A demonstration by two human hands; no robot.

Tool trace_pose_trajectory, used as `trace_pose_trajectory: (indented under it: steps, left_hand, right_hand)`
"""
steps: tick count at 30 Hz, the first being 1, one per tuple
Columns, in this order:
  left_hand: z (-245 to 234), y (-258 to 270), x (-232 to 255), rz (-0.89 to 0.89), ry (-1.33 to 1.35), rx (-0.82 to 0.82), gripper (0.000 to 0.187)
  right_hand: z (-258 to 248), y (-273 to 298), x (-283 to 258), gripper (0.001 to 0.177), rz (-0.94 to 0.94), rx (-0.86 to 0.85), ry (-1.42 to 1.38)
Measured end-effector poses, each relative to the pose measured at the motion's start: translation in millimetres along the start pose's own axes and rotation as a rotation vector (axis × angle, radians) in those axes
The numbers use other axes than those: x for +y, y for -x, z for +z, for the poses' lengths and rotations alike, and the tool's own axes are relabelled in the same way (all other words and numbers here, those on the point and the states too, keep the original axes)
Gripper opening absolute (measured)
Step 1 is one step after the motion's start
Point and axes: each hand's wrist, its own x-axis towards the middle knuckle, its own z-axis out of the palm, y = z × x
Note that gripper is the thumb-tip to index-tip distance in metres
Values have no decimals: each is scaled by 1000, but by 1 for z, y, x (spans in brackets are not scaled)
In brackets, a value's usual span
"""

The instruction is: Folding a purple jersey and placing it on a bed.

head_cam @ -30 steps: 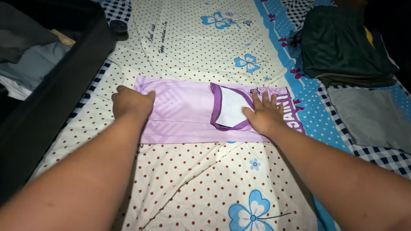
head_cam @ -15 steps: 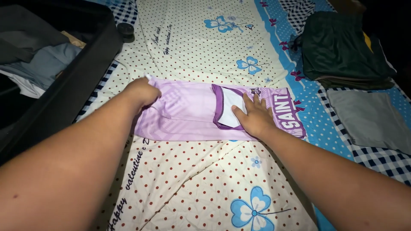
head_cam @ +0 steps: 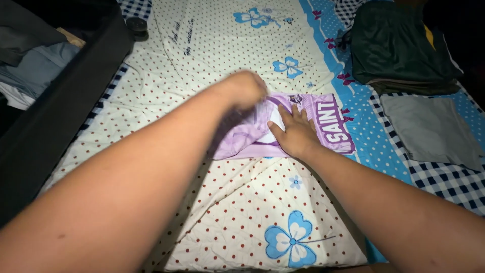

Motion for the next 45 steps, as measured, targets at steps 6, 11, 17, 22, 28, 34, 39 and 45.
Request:
trace_pose_trajectory:
  steps: [6, 11, 17, 22, 28, 34, 39, 45]
  left_hand:
    - [0, 72, -56, -473, 178, 513, 25]
    - [20, 113, -40, -596, 322, 369, 33]
    - [24, 122, 9, -680, 201, 209, 87]
    - [1, 124, 29, -764, 186, -24, 121]
    - [23, 143, 31, -287, 18, 221, 106]
    - [54, 143, 12, -79, -91, 119, 91]
    - [57, 139, 10, -132, 46, 145, 80]
    - [54, 117, 24, -242, 15, 225, 75]
  right_hand:
    - [4, -2, 1, 60, -78, 181, -102]
    - [1, 10, -22, 51, 12, 294, -256]
    - [-18, -7, -52, 84, 52, 181, -310]
    - [-17, -15, -59, 91, -72, 162, -333]
    - [-18, -4, -38, 83, 119, 135, -834]
    - [-35, 4, -31, 97, 153, -130, -983]
    - [-48, -1, -24, 89, 117, -87, -950]
    - [-33, 11, -4, 72, 71, -22, -798]
